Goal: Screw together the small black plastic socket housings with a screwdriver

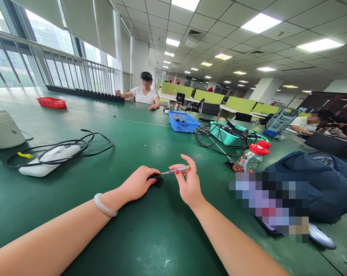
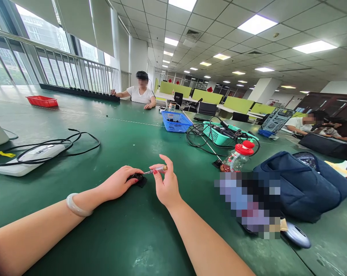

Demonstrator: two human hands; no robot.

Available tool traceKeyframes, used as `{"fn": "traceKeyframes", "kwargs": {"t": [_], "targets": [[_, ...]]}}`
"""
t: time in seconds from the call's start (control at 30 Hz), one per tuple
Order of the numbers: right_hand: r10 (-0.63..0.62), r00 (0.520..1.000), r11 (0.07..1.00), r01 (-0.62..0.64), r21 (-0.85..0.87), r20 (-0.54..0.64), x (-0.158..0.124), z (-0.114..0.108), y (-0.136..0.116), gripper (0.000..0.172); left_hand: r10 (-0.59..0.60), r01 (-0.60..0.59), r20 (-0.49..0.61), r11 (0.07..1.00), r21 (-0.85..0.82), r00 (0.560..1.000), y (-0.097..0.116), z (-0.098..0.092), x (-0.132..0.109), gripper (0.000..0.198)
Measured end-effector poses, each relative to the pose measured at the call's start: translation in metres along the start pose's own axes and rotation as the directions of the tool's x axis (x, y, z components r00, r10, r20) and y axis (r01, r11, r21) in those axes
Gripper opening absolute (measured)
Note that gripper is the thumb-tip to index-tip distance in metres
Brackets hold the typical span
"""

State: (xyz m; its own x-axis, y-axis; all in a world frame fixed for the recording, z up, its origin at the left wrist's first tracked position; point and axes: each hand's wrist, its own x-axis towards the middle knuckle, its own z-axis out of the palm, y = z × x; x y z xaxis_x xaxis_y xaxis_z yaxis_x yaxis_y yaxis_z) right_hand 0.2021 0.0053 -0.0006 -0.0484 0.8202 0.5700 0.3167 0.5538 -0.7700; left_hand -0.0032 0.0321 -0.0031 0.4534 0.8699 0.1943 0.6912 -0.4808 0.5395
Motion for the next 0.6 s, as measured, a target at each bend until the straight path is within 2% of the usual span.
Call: {"fn": "traceKeyframes", "kwargs": {"t": [0.17,0.4,0.6], "targets": [[-0.003,1.000,0.999,0.004,0.042,-0.017,0.0004,0.0010,0.0022,0.036,-0.001,0.001,0.011,1.000,0.006,1.000,-0.0005,0.0010,0.0009,0.034],[-0.078,0.992,0.986,0.091,0.139,-0.096,-0.0003,0.0019,0.0029,0.020,-0.004,0.004,0.020,1.000,0.001,1.000,0.0015,-0.0005,0.0010,0.034],[-0.084,0.994,0.986,0.094,0.138,-0.077,-0.0003,0.0028,0.0058,0.018,0.032,-0.032,0.009,0.999,-0.017,0.999,0.0003,-0.0003,0.0004,0.033]]}}
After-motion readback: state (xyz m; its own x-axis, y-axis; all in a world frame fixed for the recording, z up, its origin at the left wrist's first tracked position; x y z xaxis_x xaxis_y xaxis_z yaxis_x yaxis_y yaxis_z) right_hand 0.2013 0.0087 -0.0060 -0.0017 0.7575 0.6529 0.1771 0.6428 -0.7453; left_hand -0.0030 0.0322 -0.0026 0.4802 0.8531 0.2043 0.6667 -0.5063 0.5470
